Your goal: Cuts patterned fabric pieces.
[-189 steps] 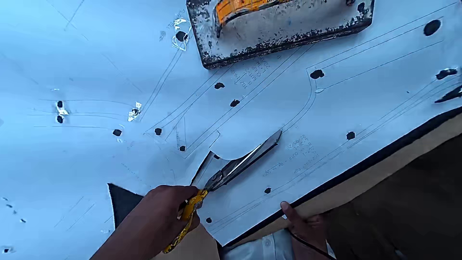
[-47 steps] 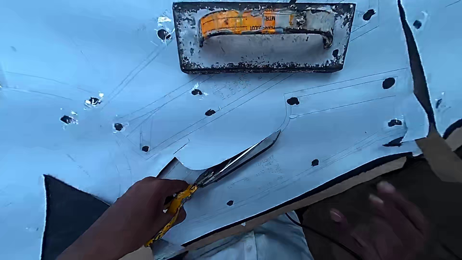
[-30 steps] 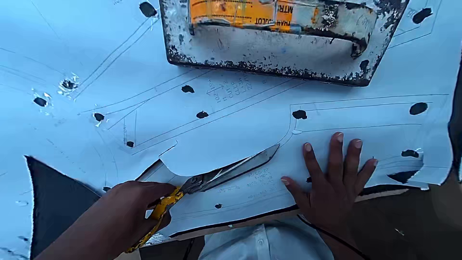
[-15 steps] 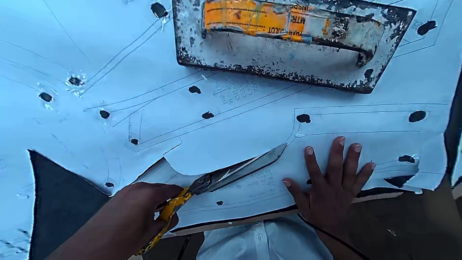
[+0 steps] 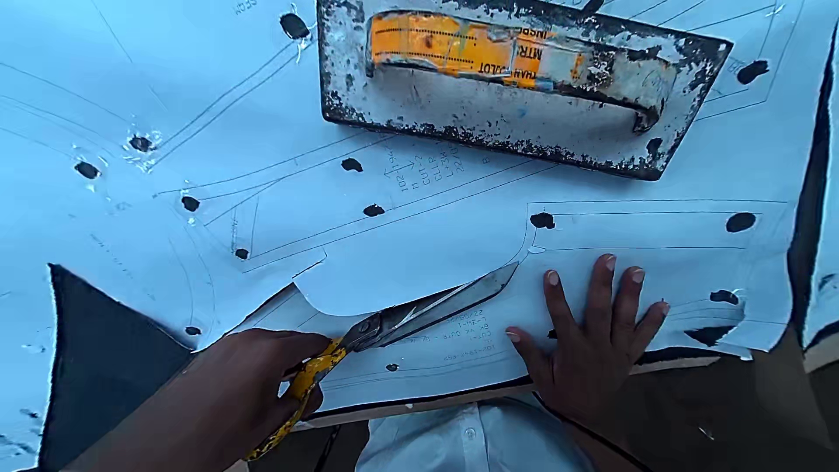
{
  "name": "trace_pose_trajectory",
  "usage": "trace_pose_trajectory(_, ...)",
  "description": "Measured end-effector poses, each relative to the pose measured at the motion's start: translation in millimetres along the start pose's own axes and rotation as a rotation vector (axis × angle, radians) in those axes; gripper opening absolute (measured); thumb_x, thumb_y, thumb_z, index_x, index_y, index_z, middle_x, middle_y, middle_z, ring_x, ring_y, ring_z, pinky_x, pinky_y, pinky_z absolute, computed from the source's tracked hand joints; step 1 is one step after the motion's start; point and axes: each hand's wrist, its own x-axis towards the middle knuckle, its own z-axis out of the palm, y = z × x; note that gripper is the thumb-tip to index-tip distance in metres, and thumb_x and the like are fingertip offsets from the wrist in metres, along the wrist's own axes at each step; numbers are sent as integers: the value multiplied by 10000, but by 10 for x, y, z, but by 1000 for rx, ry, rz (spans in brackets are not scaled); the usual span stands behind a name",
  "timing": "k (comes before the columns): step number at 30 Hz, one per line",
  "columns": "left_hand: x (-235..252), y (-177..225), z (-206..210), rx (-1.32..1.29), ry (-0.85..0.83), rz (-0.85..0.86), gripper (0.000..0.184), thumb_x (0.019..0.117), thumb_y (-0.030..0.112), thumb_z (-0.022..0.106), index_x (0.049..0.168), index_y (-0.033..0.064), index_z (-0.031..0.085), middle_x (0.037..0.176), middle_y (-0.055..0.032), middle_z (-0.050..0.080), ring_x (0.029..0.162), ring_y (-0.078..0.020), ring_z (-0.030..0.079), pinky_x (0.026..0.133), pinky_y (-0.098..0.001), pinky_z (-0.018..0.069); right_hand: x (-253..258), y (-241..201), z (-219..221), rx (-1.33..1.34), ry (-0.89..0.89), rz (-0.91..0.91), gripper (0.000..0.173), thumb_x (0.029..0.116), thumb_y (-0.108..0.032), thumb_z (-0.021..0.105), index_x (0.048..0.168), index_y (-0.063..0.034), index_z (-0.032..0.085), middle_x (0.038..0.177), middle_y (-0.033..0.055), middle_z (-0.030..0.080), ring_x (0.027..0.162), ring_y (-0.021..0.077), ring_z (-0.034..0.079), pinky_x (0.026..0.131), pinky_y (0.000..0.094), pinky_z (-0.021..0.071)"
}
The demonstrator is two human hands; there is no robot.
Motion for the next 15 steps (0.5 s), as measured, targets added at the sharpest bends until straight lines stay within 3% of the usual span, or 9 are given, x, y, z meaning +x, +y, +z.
trace_pose_trajectory(8,-39,18,35,-65,-45,-66,241,669,243,751,905,194,766,676,100,672,552,-38,617,490,-271,521,-2,1,-12,1,-8,-3,687,955,-758,374,1582,-483,314,1733,-29,102,1596,244,-40,1205,685,-84)
trace_pose_trajectory(15,-54,65,140,-126,-37,-86,252,672,203,751,920,172,778,671,88,671,539,-40,613,478,-257,511,4,2,-9,-1,-1,1,677,957,-754,380,1579,-492,315,1733,-38,99,1596,234,-40,1209,673,-84)
